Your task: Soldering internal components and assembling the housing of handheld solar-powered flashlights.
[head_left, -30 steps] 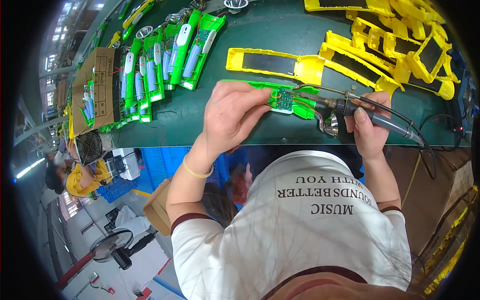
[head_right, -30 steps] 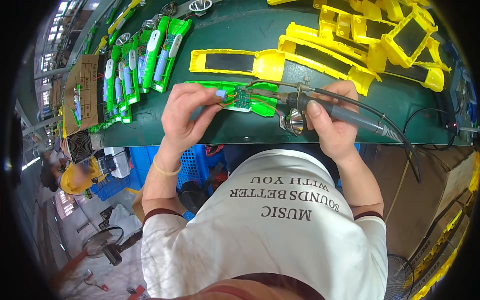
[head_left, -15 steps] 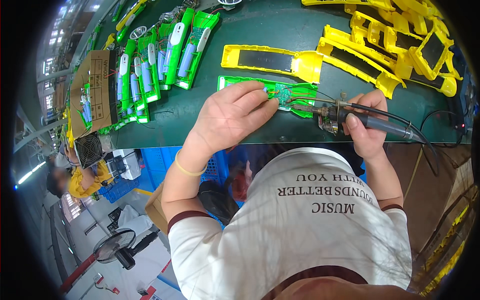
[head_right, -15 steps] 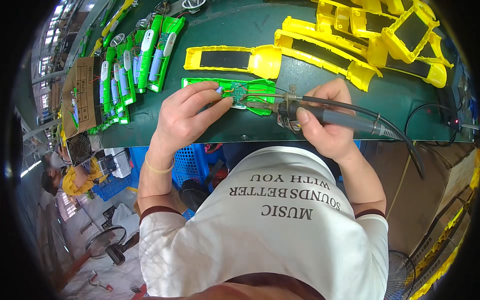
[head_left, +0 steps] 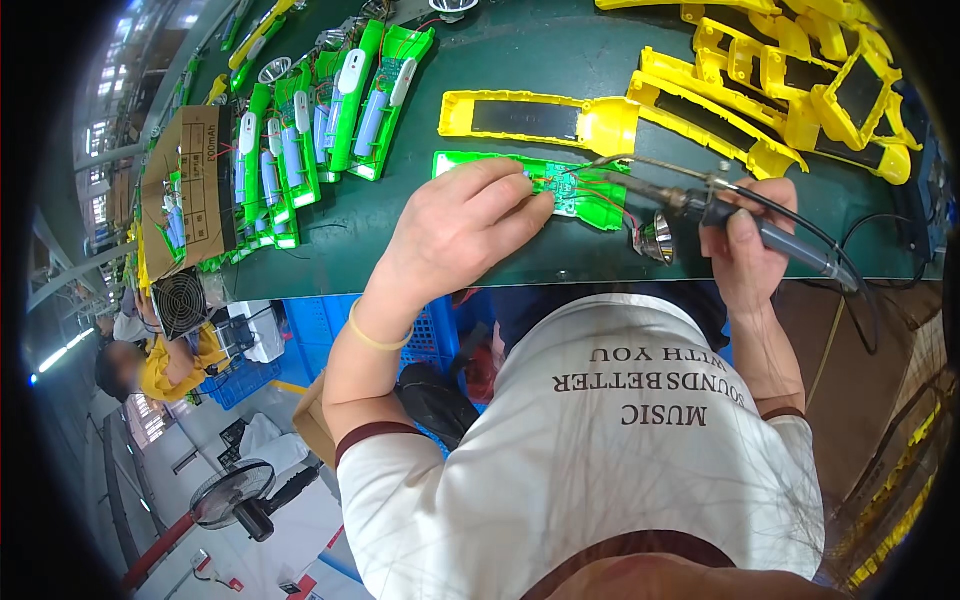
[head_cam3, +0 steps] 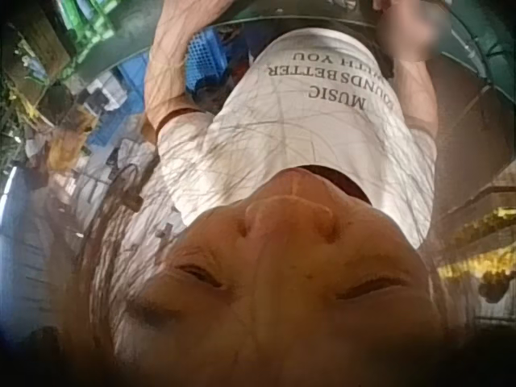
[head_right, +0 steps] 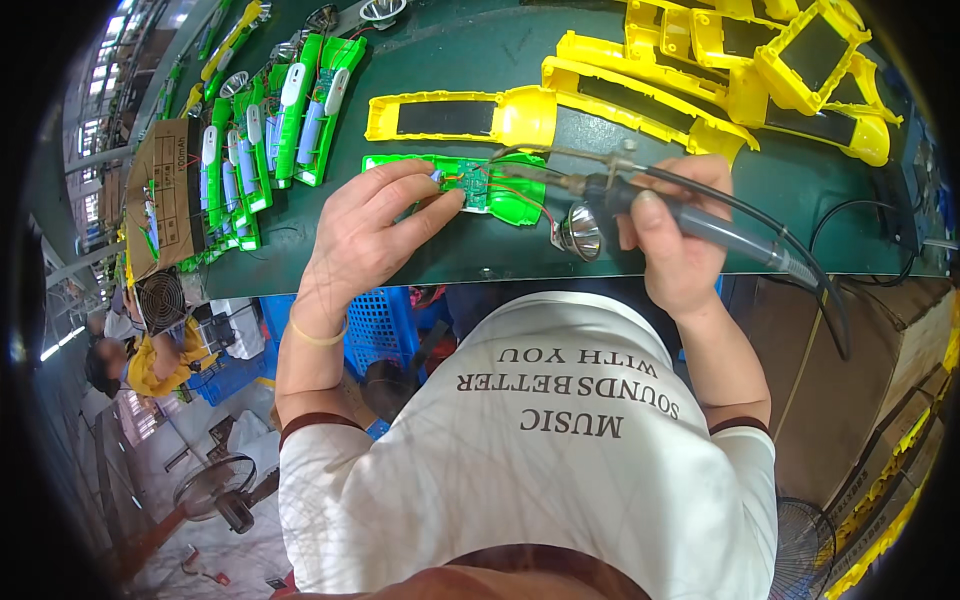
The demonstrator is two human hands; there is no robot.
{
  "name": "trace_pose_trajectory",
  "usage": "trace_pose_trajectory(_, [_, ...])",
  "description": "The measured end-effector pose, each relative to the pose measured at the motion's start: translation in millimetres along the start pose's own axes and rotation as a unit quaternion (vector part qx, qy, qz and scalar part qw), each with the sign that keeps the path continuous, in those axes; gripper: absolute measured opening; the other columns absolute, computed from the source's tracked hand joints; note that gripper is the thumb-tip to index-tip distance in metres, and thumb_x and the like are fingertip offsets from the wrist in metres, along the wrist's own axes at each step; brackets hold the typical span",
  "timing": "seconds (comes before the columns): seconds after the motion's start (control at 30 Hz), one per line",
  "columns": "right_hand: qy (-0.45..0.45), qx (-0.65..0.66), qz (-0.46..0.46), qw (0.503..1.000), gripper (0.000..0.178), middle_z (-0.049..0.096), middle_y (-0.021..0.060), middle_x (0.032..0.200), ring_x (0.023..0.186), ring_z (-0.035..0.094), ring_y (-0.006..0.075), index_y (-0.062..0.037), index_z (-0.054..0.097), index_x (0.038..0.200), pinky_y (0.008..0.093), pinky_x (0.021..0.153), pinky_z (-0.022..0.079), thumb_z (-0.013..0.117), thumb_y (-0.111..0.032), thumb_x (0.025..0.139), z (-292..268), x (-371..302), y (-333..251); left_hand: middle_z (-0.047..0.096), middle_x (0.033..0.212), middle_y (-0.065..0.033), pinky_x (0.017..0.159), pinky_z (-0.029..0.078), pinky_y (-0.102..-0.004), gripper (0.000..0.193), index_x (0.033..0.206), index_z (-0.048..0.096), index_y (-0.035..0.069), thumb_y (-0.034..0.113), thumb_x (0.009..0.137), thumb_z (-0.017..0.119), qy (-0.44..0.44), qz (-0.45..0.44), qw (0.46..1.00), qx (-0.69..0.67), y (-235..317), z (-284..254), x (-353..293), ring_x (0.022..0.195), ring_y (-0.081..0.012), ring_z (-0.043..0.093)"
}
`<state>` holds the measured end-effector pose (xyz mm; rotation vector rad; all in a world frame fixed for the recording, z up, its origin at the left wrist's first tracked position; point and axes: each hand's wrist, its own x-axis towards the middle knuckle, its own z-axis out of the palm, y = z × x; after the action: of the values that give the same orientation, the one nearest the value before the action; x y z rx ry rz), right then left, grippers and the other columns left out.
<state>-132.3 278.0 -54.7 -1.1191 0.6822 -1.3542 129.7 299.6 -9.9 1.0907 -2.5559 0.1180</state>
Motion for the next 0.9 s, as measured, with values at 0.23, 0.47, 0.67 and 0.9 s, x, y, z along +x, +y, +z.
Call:
trace_pose_trajectory(0.23, [0.102, -0.005, -0.049, 0.994, 0.027, 0.051, 0.0070, 0.076, 0.048, 0.046, 0.0127, -0.0049, 0.042, 0.094, 0.0215, 0.042, 0.037, 0.059, -0.022, 0.081, -20.9, 3.2, -4.3, 0.053, 0.084, -0.0062, 0.068, 0.043, -0.0337, 0.025, 0.086, 0.065, 0.010, 0.006, 0.062, 0.069, 0.035, -0.132, 0.983, -0.120, -3.0, -13.7, 23.0, 0.078, -0.0245, 0.051])
trace_pose_trajectory(0.47, [0.104, 0.006, -0.068, 0.992, 0.025, 0.048, 0.0056, 0.074, 0.049, 0.046, 0.0137, -0.0036, 0.043, 0.094, 0.0224, 0.045, 0.038, 0.057, -0.021, 0.082, -21.9, 4.9, -3.1, 0.054, 0.076, -0.0066, 0.064, 0.044, -0.0331, 0.012, 0.076, 0.060, 0.007, 0.010, 0.066, 0.067, -0.057, -0.089, 0.984, -0.144, -3.4, 18.2, 67.9, 0.073, -0.0252, 0.052])
trace_pose_trajectory(0.67, [0.106, 0.024, -0.058, 0.992, 0.025, 0.048, 0.0064, 0.073, 0.049, 0.046, 0.0139, -0.0034, 0.043, 0.094, 0.0223, 0.046, 0.037, 0.056, -0.021, 0.083, -23.1, 2.4, -4.7, 0.053, 0.071, -0.0008, 0.062, 0.042, -0.0229, 0.012, 0.085, 0.058, 0.003, 0.004, 0.074, 0.062, -0.054, -0.324, 0.840, -0.432, -12.4, 6.7, 51.6, 0.069, -0.0072, 0.050])
trace_pose_trajectory(0.9, [0.105, 0.034, -0.059, 0.992, 0.023, 0.049, 0.0060, 0.073, 0.050, 0.046, 0.0139, -0.0034, 0.044, 0.094, 0.0221, 0.046, 0.036, 0.055, -0.020, 0.083, -24.4, 3.8, -4.9, 0.048, 0.067, -0.0051, 0.059, 0.040, -0.0290, 0.007, 0.078, 0.058, 0.005, 0.010, 0.075, 0.062, -0.081, -0.162, 0.963, -0.198, -4.3, 14.0, 51.4, 0.066, -0.0183, 0.047])
